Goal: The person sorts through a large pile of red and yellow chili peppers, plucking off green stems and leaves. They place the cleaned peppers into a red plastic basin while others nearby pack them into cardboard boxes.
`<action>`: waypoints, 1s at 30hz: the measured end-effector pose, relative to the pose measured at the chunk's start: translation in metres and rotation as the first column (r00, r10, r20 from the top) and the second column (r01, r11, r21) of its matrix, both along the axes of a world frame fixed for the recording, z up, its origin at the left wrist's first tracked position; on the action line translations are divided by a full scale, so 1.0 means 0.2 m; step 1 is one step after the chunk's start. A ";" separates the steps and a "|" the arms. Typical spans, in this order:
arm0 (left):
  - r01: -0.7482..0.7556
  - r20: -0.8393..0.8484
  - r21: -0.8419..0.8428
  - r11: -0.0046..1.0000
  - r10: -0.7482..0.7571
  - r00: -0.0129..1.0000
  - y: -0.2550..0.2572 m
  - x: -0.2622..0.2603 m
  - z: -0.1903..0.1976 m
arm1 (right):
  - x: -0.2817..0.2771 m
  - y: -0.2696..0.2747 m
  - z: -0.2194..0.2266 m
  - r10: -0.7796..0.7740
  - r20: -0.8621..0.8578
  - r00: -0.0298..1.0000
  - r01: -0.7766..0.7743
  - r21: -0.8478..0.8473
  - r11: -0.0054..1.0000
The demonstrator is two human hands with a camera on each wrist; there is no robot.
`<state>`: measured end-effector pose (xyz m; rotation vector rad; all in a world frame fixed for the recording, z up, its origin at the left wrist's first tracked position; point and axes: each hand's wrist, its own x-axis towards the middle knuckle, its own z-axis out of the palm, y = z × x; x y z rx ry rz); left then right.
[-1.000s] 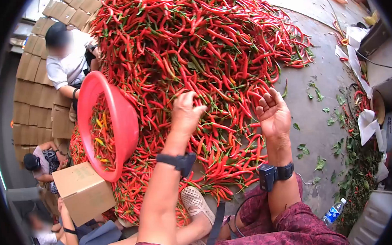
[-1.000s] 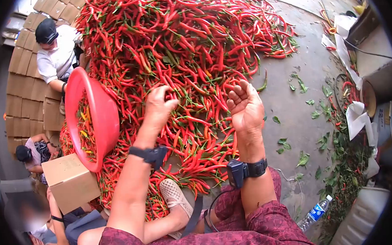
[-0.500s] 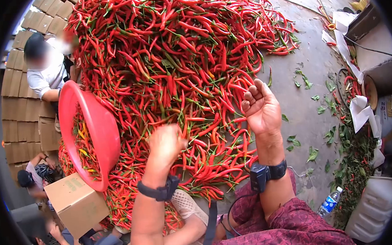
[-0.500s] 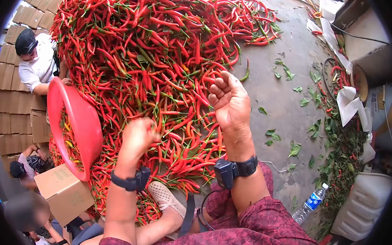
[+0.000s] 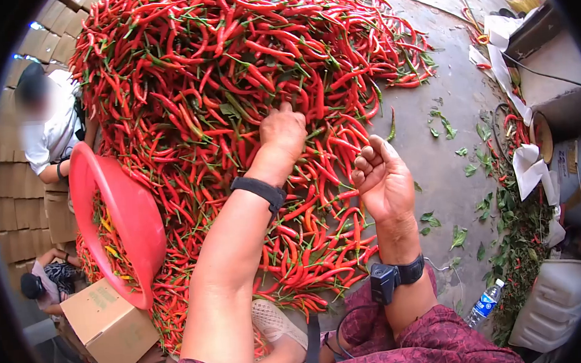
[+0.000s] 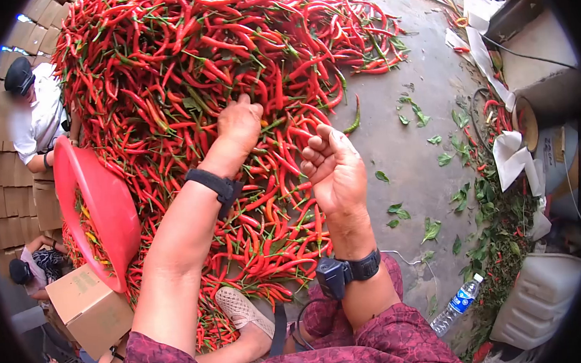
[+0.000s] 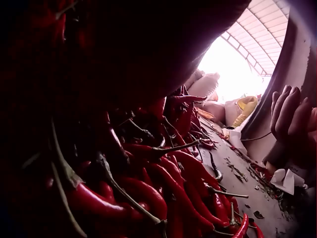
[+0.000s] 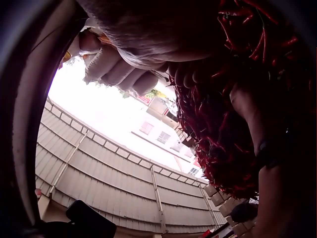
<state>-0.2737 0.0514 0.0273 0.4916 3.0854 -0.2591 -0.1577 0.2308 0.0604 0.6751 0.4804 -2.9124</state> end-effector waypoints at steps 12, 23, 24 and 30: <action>-0.100 0.086 0.366 0.925 0.073 0.994 -0.13 0.57 0.06 | 0.02 -0.01 0.00 0.040 -0.009 0.999 -0.040 0.009 0.999; -0.045 0.080 0.405 0.913 0.014 0.997 0.00 0.44 -0.02 | 0.01 -0.03 0.00 0.037 0.013 0.999 -0.038 0.017 0.999; -0.017 0.066 0.414 0.910 -0.011 0.998 0.00 0.43 -0.03 | 0.00 -0.03 0.00 0.039 0.012 0.999 -0.039 0.016 0.999; 0.146 -0.096 0.422 0.895 -0.116 0.989 0.03 0.43 -0.12 | 0.01 -0.11 0.01 0.075 -0.008 0.997 -0.075 -0.020 0.997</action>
